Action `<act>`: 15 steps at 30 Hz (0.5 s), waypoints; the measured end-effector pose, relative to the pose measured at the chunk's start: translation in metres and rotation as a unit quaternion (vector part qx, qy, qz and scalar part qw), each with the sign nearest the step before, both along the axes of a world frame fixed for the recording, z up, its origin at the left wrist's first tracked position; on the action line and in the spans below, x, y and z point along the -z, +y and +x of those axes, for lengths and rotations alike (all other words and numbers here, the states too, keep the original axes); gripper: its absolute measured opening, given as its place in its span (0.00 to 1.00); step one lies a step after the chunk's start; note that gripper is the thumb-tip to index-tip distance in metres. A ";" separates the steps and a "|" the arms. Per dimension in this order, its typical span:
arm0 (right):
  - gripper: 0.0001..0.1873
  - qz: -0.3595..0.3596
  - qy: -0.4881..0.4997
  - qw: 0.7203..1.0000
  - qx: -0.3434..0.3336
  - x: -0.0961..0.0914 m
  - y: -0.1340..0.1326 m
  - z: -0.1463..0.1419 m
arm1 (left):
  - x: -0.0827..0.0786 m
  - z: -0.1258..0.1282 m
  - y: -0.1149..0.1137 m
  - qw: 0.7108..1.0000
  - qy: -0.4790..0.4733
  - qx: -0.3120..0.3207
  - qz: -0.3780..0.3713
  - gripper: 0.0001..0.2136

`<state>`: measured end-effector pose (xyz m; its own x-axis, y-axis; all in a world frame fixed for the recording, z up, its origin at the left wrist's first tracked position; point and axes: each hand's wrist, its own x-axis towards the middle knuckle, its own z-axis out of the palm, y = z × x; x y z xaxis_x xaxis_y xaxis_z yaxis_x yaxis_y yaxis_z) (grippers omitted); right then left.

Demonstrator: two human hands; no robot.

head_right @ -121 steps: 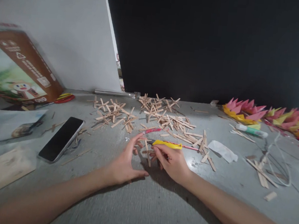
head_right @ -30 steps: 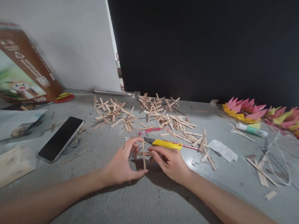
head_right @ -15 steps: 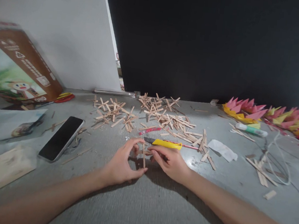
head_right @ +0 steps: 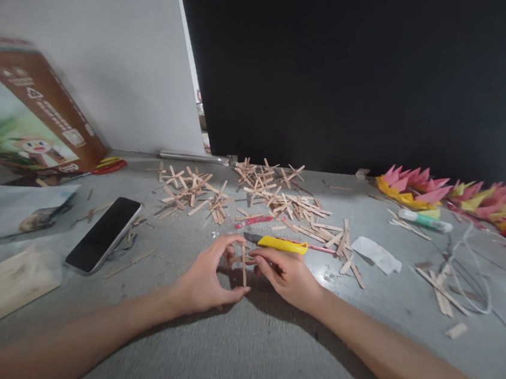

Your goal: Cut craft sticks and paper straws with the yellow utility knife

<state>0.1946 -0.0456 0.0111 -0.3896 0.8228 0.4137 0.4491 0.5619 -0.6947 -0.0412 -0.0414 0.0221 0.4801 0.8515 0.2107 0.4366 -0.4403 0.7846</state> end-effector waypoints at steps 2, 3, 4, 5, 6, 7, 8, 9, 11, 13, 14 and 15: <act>0.13 0.001 -0.001 1.000 -0.002 0.000 0.000 0.000 | 0.000 0.000 0.000 1.000 -0.001 0.001 0.000 0.38; 0.13 0.001 -0.002 1.000 -0.003 0.000 0.000 0.000 | -0.001 0.000 -0.001 1.000 -0.003 0.000 -0.001 0.38; 0.13 0.002 -0.002 1.000 -0.004 0.000 0.000 -0.001 | -0.001 0.000 -0.001 1.000 -0.004 0.000 -0.003 0.38; 0.13 0.002 -0.002 1.000 -0.005 0.000 0.000 -0.001 | -0.002 0.000 -0.001 1.000 -0.004 0.000 -0.004 0.38; 0.13 0.003 -0.003 1.000 -0.006 -0.001 0.001 -0.001 | -0.002 0.000 -0.001 1.000 -0.003 0.001 -0.005 0.38; 0.13 0.004 -0.005 1.000 -0.007 -0.001 0.001 -0.001 | -0.003 0.000 -0.001 1.000 -0.002 0.003 -0.004 0.38; 0.14 0.006 -0.006 1.000 -0.007 -0.001 0.001 -0.002 | -0.003 0.000 -0.001 1.000 -0.001 0.005 -0.002 0.37; 0.14 0.008 -0.009 1.000 -0.007 -0.001 0.001 -0.002 | -0.003 0.000 -0.001 1.000 -0.001 0.007 0.001 0.37; 0.13 0.011 -0.013 1.000 -0.005 -0.002 0.001 -0.002 | -0.003 0.000 0.000 1.000 -0.003 0.009 0.007 0.37; 0.14 0.013 -0.017 1.000 -0.004 -0.002 0.001 -0.002 | -0.002 0.001 0.000 1.000 -0.004 0.008 0.008 0.37; 0.14 0.014 -0.019 1.000 -0.004 -0.002 0.001 -0.002 | -0.002 0.001 0.000 1.000 -0.004 0.007 0.008 0.36; 0.14 0.016 -0.022 1.000 -0.004 -0.002 0.001 -0.002 | -0.002 0.001 0.000 1.000 -0.004 0.007 0.008 0.36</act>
<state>0.1928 -0.0444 0.0130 -0.4146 0.8063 0.4219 0.4733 0.5871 -0.6568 -0.0405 -0.0418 0.0239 0.4906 0.8411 0.2275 0.4240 -0.4586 0.7810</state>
